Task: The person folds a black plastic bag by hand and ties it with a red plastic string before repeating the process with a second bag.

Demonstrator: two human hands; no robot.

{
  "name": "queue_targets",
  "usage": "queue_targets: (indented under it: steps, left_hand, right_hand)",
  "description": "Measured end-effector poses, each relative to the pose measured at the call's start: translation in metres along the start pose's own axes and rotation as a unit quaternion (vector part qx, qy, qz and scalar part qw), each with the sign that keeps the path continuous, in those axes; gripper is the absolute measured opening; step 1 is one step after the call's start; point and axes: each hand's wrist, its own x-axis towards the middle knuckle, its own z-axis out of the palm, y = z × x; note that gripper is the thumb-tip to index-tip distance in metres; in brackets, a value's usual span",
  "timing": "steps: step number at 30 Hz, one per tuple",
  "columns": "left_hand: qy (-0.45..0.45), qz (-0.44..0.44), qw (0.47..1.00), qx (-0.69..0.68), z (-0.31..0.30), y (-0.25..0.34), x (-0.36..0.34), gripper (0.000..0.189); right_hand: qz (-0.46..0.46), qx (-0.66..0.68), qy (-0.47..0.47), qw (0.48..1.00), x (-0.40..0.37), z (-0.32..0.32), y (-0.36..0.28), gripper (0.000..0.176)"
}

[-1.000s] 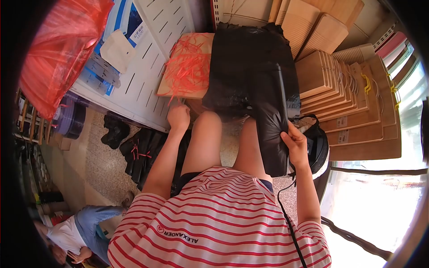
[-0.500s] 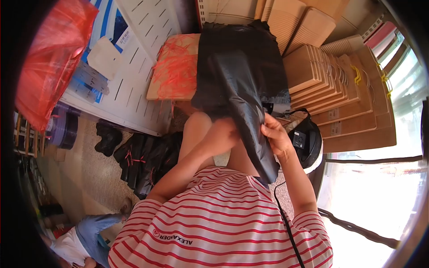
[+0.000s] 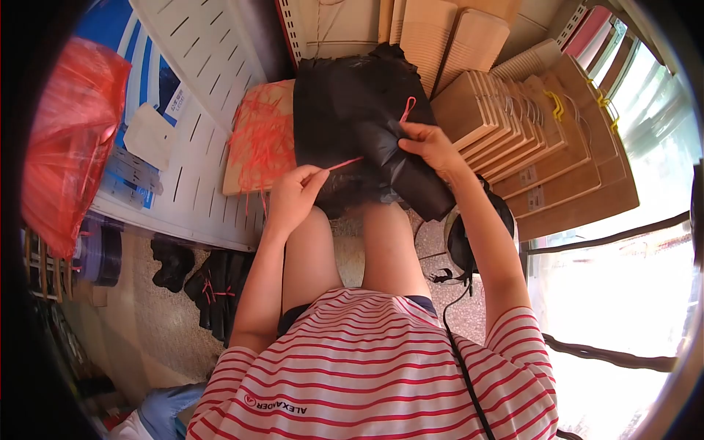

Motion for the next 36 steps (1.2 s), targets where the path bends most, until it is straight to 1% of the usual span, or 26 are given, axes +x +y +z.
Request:
queue_targets:
  steps: [1,2,3,4,6,7,8,9,10,12,13,15,16,18,19,21,23,25,27,28,30,31,33,34,35,36]
  left_hand:
    - [-0.002,0.002,1.000,0.001,0.002,-0.002,0.004,0.021]
    - [-0.002,0.003,0.999,0.032,0.003,-0.004,0.007,0.023]
    - [-0.002,0.003,0.998,0.064,0.003,-0.003,0.011,0.026]
    - [-0.003,0.005,0.998,0.065,0.004,-0.001,0.015,0.026]
    - [0.011,0.023,0.999,0.047,0.010,0.007,0.024,0.029]
    - [0.008,0.024,0.999,0.046,0.014,0.010,0.029,0.029]
    - [0.001,0.031,0.998,0.047,0.017,0.014,0.036,0.029]
    - [-0.007,0.040,0.998,0.046,0.022,0.017,0.044,0.029]
    - [-0.009,0.042,0.998,0.045,0.029,0.020,0.052,0.029]
    - [-0.034,0.054,0.998,0.001,0.045,0.024,0.067,0.028]
    - [-0.035,0.055,0.998,0.000,0.052,0.029,0.072,0.028]
    - [-0.116,0.005,0.989,-0.095,0.066,0.040,0.081,0.027]
    - [-0.120,0.012,0.988,-0.092,0.072,0.044,0.085,0.027]
    - [-0.123,-0.009,0.988,-0.097,0.082,0.048,0.094,0.028]
    - [-0.126,-0.031,0.986,-0.103,0.087,0.048,0.099,0.029]
    - [-0.104,-0.035,0.988,-0.105,0.097,0.040,0.113,0.029]
    - [-0.018,0.027,0.999,-0.044,0.109,0.023,0.128,0.028]
    - [-0.001,0.040,0.999,-0.024,0.109,0.032,0.129,0.029]
    - [0.025,0.097,0.992,0.073,0.107,0.040,0.130,0.033]
    - [0.024,0.096,0.992,0.074,0.105,0.044,0.130,0.033]
    - [-0.038,0.055,0.989,0.130,0.100,0.050,0.130,0.037]
    - [-0.039,0.054,0.989,0.131,0.097,0.053,0.131,0.037]
    - [-0.094,0.123,0.980,0.124,0.090,0.053,0.134,0.048]
    - [-0.094,0.122,0.980,0.125,0.091,0.047,0.136,0.048]
    - [-0.097,0.094,0.990,-0.038,0.093,0.038,0.137,0.055]
    - [-0.096,0.063,0.973,-0.201,0.093,0.035,0.137,0.063]
  right_hand:
    - [-0.009,-0.068,0.023,0.997,0.014,-0.016,0.038,0.044]
    - [0.007,-0.137,0.039,0.990,0.018,-0.021,0.056,0.045]
    - [0.024,-0.205,0.055,0.977,0.017,-0.015,0.053,0.047]
    - [0.023,-0.204,0.057,0.977,0.014,-0.013,0.048,0.047]
    - [0.001,-0.369,0.118,0.922,0.005,-0.007,0.034,0.049]
    - [0.003,-0.368,0.120,0.922,0.005,-0.006,0.036,0.049]
    - [-0.084,-0.461,0.157,0.869,0.005,-0.006,0.038,0.048]
    - [-0.168,-0.546,0.191,0.798,0.005,-0.005,0.039,0.048]
    - [-0.167,-0.547,0.194,0.797,0.004,-0.001,0.033,0.048]
    - [-0.225,-0.513,0.223,0.798,0.004,0.009,0.023,0.045]
    - [-0.225,-0.513,0.224,0.797,0.006,0.011,0.024,0.045]
    - [-0.226,-0.420,0.203,0.855,0.009,0.015,0.027,0.043]
    - [-0.226,-0.420,0.204,0.855,0.011,0.019,0.028,0.043]
    - [-0.190,-0.294,0.223,0.910,0.015,0.024,0.031,0.039]
    - [-0.192,-0.294,0.224,0.909,0.016,0.024,0.031,0.039]
    - [-0.203,-0.241,0.199,0.928,0.020,0.023,0.032,0.033]
    - [-0.219,-0.239,0.176,0.930,0.030,0.020,0.041,0.030]
    - [-0.234,-0.236,0.151,0.931,0.040,0.016,0.041,0.028]
    - [-0.322,-0.388,0.096,0.858,0.045,0.015,0.039,0.023]
    - [-0.321,-0.386,0.096,0.859,0.046,0.017,0.038,0.023]
    - [-0.338,-0.308,0.061,0.887,0.046,0.020,0.035,0.020]
    - [-0.337,-0.307,0.061,0.888,0.044,0.020,0.034,0.020]
    - [-0.116,-0.300,0.068,0.945,0.040,0.015,0.032,0.023]
    - [-0.116,-0.299,0.068,0.945,0.040,0.012,0.033,0.023]
    - [-0.109,-0.239,0.049,0.964,0.040,0.010,0.035,0.025]
    - [-0.103,-0.179,0.031,0.978,0.040,0.007,0.036,0.026]
